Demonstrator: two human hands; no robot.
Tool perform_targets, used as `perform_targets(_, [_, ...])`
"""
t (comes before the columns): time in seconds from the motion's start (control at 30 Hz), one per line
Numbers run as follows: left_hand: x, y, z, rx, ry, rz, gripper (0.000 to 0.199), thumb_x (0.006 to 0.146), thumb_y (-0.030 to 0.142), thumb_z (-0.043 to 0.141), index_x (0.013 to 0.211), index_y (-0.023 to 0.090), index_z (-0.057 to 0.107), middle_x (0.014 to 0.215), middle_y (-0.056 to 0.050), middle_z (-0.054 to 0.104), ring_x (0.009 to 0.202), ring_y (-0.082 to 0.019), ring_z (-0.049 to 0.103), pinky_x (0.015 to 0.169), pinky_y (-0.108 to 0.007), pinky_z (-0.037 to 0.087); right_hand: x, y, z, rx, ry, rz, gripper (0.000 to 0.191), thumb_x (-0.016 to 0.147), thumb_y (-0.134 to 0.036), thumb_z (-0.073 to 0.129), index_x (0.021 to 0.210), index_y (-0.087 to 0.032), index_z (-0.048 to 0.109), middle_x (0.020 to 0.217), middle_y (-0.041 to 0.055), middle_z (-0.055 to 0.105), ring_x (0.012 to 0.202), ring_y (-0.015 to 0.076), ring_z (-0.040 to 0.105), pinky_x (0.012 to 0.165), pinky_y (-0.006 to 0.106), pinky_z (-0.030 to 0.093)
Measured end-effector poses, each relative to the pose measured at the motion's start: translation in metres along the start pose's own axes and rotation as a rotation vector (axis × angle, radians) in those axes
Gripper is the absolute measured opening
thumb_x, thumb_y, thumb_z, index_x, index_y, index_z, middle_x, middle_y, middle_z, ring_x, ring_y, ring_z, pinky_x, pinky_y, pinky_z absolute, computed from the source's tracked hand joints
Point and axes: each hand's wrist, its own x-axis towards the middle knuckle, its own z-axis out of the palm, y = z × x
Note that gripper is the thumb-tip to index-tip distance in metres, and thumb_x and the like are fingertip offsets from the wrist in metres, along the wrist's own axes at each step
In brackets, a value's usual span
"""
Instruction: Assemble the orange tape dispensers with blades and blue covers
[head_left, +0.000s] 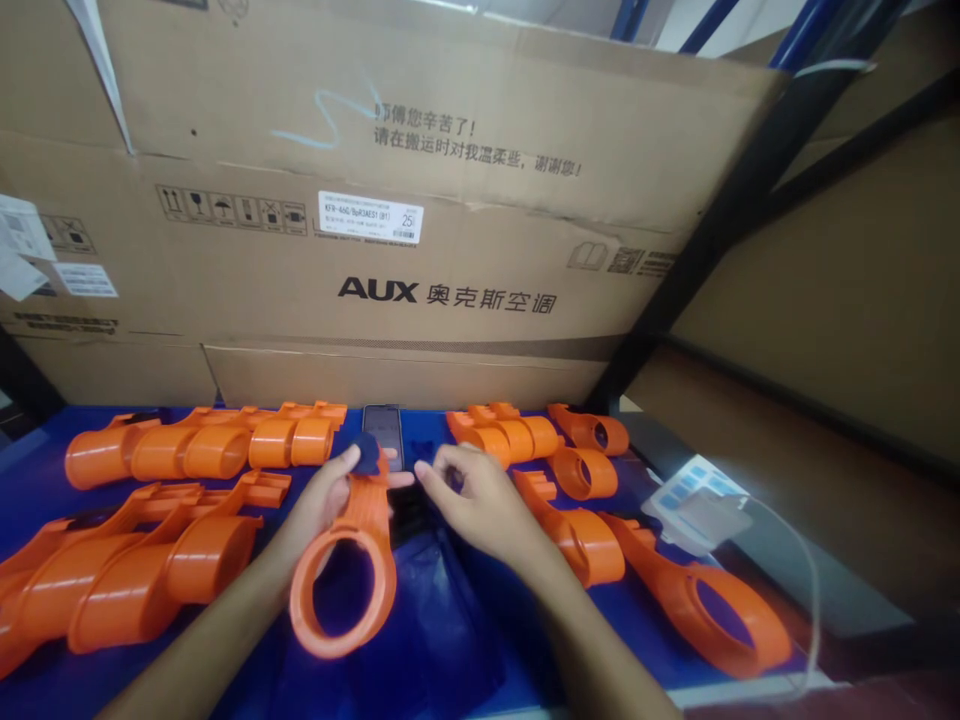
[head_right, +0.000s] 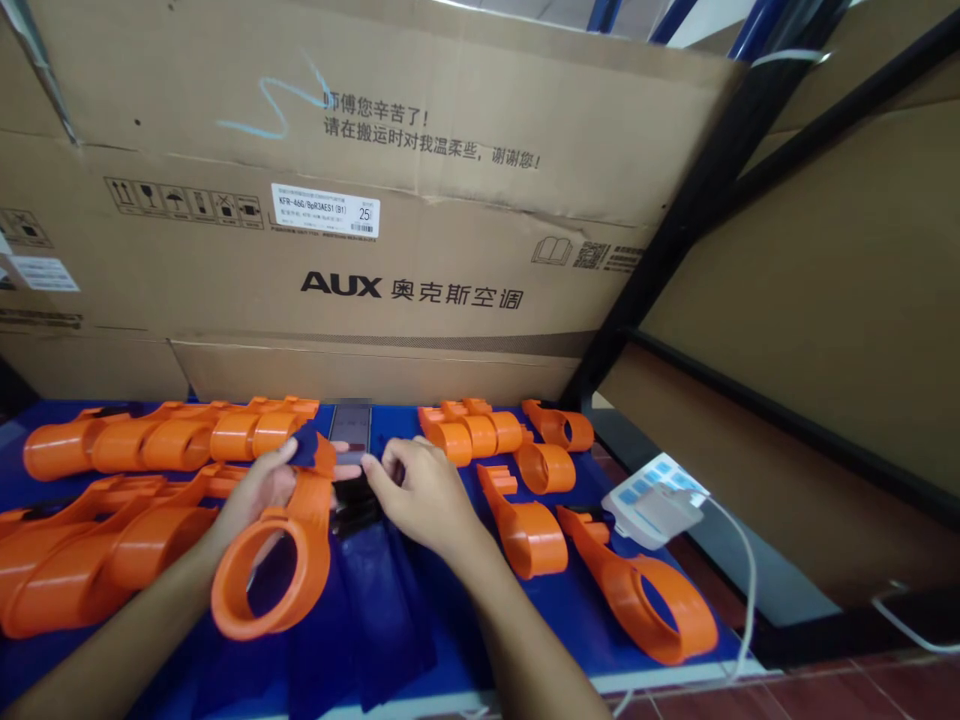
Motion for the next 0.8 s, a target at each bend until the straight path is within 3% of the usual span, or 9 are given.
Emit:
perform_targets(0.07, [0.000, 0.005, 0.000, -0.068, 0.050, 0.058, 0.061, 0.091, 0.056, 0.059, 0.132, 0.011, 0.062, 0.116, -0.021, 0.076, 0.086, -0.032, 0.077, 0.077, -0.043, 0.061, -0.004, 0.000, -0.013, -0.186, -0.127, -0.054, 0.039, 0.090, -0.036, 0.068, 0.060, -0.021, 0.047, 0.062, -0.0007, 0.054, 0.065, 0.0157, 0.051, 0.060, 0.029, 0.033])
perform_targets(0.17, [-0.003, 0.010, 0.000, -0.119, 0.091, 0.153, 0.054, 0.091, 0.055, 0.058, 0.124, 0.012, 0.066, 0.115, -0.018, 0.077, 0.078, -0.026, 0.075, 0.071, -0.037, 0.060, -0.012, -0.001, -0.023, -0.276, -0.280, -0.095, 0.033, 0.081, -0.031, 0.075, 0.059, -0.021, 0.053, 0.060, -0.0006, 0.057, 0.063, 0.0159, 0.053, 0.056, 0.029, 0.029])
perform_targets(0.3, [-0.006, 0.008, 0.001, -0.164, 0.069, 0.221, 0.053, 0.092, 0.054, 0.057, 0.123, 0.013, 0.069, 0.108, -0.012, 0.078, 0.063, -0.017, 0.068, 0.056, -0.026, 0.054, -0.019, -0.004, -0.019, -0.315, -0.331, -0.100, 0.026, 0.071, -0.023, 0.079, 0.056, -0.023, 0.058, 0.059, 0.0002, 0.061, 0.064, 0.0175, 0.056, 0.055, 0.030, 0.027])
perform_targets(0.43, [-0.007, 0.001, 0.002, -0.179, 0.023, 0.232, 0.053, 0.091, 0.053, 0.059, 0.122, 0.012, 0.070, 0.097, -0.009, 0.077, 0.074, -0.020, 0.070, 0.066, -0.027, 0.056, -0.018, -0.004, -0.014, -0.332, -0.353, -0.122, 0.025, 0.068, -0.014, 0.073, 0.052, -0.022, 0.054, 0.058, 0.0011, 0.060, 0.062, 0.0173, 0.055, 0.054, 0.030, 0.027])
perform_targets(0.67, [-0.011, -0.009, -0.002, -0.132, -0.130, 0.168, 0.052, 0.089, 0.048, 0.061, 0.129, 0.015, 0.068, 0.106, -0.013, 0.077, 0.096, -0.031, 0.073, 0.080, -0.041, 0.059, -0.009, 0.006, -0.029, -0.084, -0.218, -0.011, 0.018, 0.072, -0.015, 0.064, 0.058, -0.020, 0.054, 0.062, -0.0019, 0.057, 0.057, 0.0120, 0.049, 0.053, 0.025, 0.032])
perform_targets(0.8, [-0.015, -0.015, 0.000, -0.058, -0.194, 0.123, 0.053, 0.085, 0.042, 0.069, 0.131, 0.016, 0.067, 0.116, -0.016, 0.075, 0.108, -0.036, 0.071, 0.085, -0.044, 0.059, -0.002, 0.013, -0.020, 0.146, 0.076, 0.068, 0.024, 0.078, -0.023, 0.063, 0.059, -0.020, 0.051, 0.056, -0.0039, 0.047, 0.053, 0.0105, 0.040, 0.050, 0.024, 0.030])
